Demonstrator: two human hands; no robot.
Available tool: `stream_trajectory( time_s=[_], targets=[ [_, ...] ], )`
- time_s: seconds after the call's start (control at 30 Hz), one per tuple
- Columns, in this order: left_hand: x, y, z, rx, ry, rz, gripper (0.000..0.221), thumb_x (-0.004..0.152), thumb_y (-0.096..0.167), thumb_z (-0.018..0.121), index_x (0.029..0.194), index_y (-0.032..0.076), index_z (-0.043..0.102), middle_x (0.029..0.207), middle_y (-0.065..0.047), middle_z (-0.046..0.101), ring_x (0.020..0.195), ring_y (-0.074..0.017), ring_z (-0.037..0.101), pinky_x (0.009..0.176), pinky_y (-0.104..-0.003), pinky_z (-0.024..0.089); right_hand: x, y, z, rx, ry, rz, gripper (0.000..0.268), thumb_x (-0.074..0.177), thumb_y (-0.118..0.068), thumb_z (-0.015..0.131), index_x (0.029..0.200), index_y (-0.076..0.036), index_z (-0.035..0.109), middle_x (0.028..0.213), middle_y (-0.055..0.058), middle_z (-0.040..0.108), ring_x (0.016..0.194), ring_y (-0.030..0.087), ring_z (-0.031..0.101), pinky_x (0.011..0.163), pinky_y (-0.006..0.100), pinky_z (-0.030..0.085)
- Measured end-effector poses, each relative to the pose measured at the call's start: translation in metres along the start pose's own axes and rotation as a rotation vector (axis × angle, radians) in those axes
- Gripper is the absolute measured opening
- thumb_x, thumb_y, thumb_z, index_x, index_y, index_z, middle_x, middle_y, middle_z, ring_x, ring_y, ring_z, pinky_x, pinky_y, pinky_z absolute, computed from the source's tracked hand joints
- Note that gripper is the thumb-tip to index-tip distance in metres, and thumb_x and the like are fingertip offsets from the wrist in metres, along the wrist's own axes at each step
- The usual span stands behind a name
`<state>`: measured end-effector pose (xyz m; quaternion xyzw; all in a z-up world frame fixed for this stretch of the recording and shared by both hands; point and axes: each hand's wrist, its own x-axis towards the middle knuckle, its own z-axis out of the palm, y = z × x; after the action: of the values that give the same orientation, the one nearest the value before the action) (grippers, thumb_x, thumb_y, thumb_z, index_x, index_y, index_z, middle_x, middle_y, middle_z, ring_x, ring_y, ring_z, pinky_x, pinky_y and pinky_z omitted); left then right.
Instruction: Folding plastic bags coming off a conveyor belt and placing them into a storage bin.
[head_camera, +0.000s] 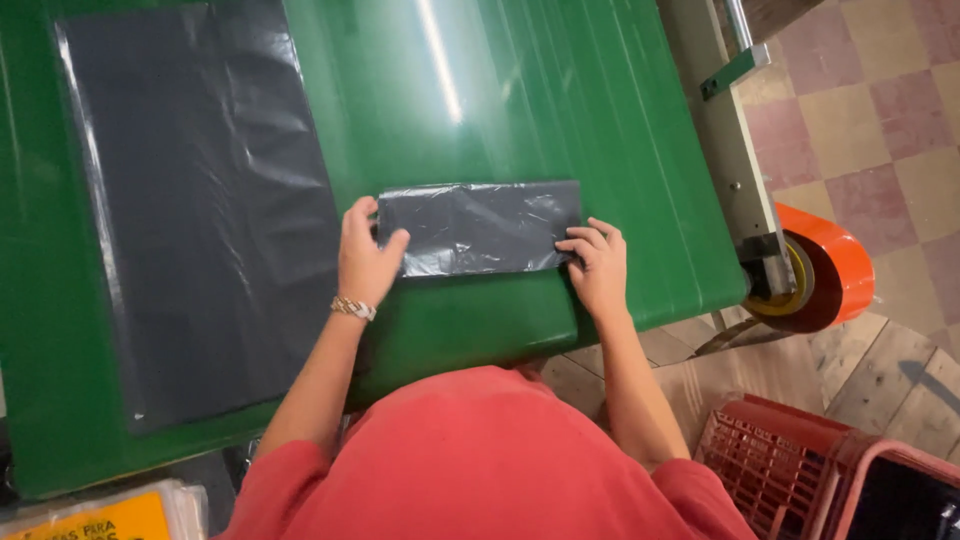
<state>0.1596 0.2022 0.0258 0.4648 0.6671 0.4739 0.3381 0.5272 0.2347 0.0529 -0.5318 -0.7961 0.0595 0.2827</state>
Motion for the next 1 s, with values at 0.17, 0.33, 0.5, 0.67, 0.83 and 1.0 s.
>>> stream_trajectory(
  time_s=[0.17, 0.33, 0.5, 0.67, 0.83, 1.0],
  targets=[
    [-0.026, 0.06, 0.034, 0.78, 0.055, 0.591, 0.051, 0.078, 0.026, 0.078, 0.122, 0.006, 0.062, 0.131, -0.012, 0.059, 0.13, -0.0342, 0.052, 0.108, -0.045, 0.043, 0.025, -0.038, -0.007, -0.22, -0.228, -0.128, 0.05, 0.071, -0.035, 0.077, 0.118, -0.019, 0.073, 0.139, 0.006, 0.062, 0.141, 0.036, 0.044, 0.115, 0.051, 0.033],
    [-0.01, 0.039, 0.124, 1.026, -0.28, 0.623, 0.068, 0.091, 0.045, 0.052, 0.149, 0.011, 0.043, 0.159, -0.011, 0.036, 0.152, -0.0316, 0.018, 0.121, -0.062, 0.014, 0.06, -0.089, 0.097, 0.243, -0.153, -0.204, 0.07, 0.09, -0.029, 0.063, 0.149, 0.002, 0.042, 0.155, 0.024, 0.04, 0.146, 0.039, 0.034, 0.122, 0.048, 0.022],
    [-0.005, 0.065, 0.067, 1.012, -0.39, 0.458, 0.084, 0.09, 0.058, 0.049, 0.153, 0.005, 0.033, 0.164, -0.013, 0.024, 0.154, -0.0324, 0.011, 0.12, -0.061, 0.015, 0.063, -0.048, 0.076, -0.103, -0.185, -0.237, 0.083, 0.09, -0.055, 0.059, 0.149, 0.001, 0.042, 0.154, 0.023, 0.041, 0.146, 0.037, 0.036, 0.121, 0.05, 0.023],
    [-0.026, 0.038, -0.005, 1.13, -0.53, 0.37, 0.105, 0.082, 0.077, 0.053, 0.155, 0.006, 0.027, 0.166, -0.014, 0.018, 0.155, -0.0314, 0.009, 0.12, -0.059, 0.02, 0.049, 0.0, 0.05, -0.334, -0.251, -0.016, 0.089, 0.087, -0.059, 0.061, 0.154, -0.004, 0.037, 0.159, 0.02, 0.035, 0.149, 0.036, 0.03, 0.121, 0.055, 0.024],
    [-0.023, -0.037, -0.011, 1.107, -0.026, 1.302, 0.018, 0.1, 0.026, 0.046, 0.096, 0.017, 0.061, 0.098, -0.005, 0.055, 0.091, -0.0264, 0.057, 0.066, -0.036, 0.048, 0.04, -0.045, 0.066, -0.162, -0.157, -0.266, 0.07, 0.089, -0.039, 0.062, 0.147, -0.002, 0.046, 0.154, 0.022, 0.042, 0.147, 0.039, 0.033, 0.12, 0.054, 0.024],
    [-0.024, -0.016, 0.014, 0.992, -0.446, 1.266, 0.015, 0.087, 0.029, 0.052, 0.077, 0.018, 0.054, 0.077, 0.001, 0.05, 0.068, -0.0215, 0.054, 0.058, -0.038, 0.046, -0.014, -0.114, 0.076, 0.055, -0.318, -0.417, 0.078, 0.075, -0.016, 0.073, 0.144, 0.003, 0.045, 0.151, 0.024, 0.043, 0.144, 0.039, 0.038, 0.12, 0.052, 0.028]
  ],
)
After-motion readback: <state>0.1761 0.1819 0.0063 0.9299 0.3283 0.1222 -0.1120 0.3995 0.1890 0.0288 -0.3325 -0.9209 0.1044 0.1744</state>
